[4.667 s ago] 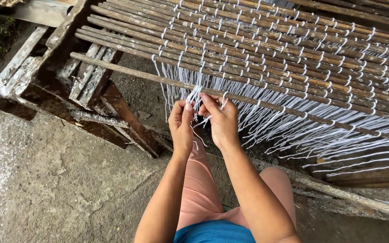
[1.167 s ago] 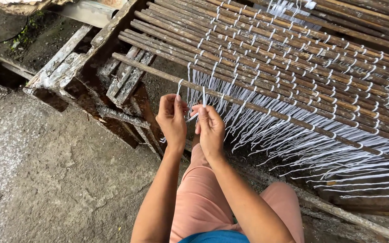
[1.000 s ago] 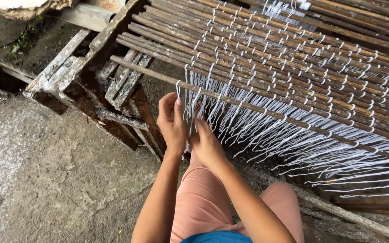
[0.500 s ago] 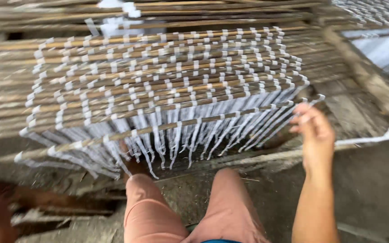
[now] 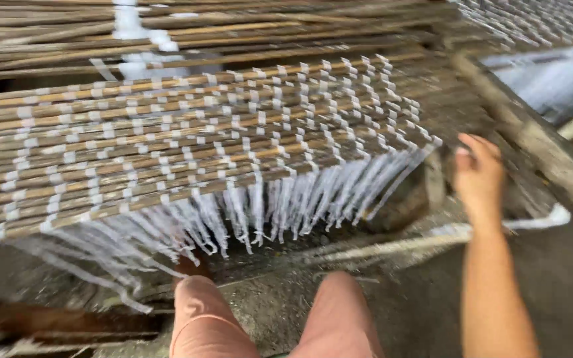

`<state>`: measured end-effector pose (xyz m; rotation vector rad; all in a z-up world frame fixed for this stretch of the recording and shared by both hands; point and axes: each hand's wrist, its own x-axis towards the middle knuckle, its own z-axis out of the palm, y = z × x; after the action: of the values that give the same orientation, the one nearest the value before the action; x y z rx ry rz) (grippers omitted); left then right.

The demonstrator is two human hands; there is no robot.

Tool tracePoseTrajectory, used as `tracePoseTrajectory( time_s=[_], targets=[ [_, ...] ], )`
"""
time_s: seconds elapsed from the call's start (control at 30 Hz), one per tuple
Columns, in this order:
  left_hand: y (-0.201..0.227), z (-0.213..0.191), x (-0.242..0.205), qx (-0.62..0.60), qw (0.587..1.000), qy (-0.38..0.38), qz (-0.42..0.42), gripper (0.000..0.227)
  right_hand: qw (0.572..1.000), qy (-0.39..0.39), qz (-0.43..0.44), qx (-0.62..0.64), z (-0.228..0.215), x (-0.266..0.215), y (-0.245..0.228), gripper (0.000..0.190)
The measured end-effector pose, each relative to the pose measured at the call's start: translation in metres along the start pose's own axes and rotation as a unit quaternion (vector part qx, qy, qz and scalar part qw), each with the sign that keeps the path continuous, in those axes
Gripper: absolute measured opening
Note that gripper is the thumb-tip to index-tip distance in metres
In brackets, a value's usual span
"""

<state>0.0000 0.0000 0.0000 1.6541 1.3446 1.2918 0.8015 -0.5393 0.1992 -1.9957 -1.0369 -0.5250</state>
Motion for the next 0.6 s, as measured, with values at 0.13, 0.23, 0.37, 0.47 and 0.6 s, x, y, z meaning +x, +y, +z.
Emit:
tracePoseTrajectory(
  time_s=[0.13,0.23,0.37,0.47,0.6],
  targets=[
    [0.209,-0.021,-0.079,0.227,0.939,0.014,0.259,0.012,0.984,0.072,-0.128,-0.100,0.010,0.045,-0.012,0.027],
    [0.269,-0.025,-0.097,0.366,0.877,0.050,0.306,0.038,0.984,-0.072,-0.137,0.089,0.055,0.116,-0.130,0.028],
    [0.306,-0.024,-0.132,0.326,0.882,0.058,0.334,0.034,0.942,-0.231,-0.177,0.167,0.169,0.193,-0.215,0.024],
    [0.309,-0.031,-0.163,0.295,0.896,0.084,0.321,0.032,0.920,-0.382,-0.086,0.020,0.221,0.221,-0.274,0.025],
    [0.301,-0.049,-0.211,0.274,0.926,0.121,0.230,0.030,0.878,-0.458,-0.066,-0.123,0.272,0.235,-0.287,0.029]
  ],
)
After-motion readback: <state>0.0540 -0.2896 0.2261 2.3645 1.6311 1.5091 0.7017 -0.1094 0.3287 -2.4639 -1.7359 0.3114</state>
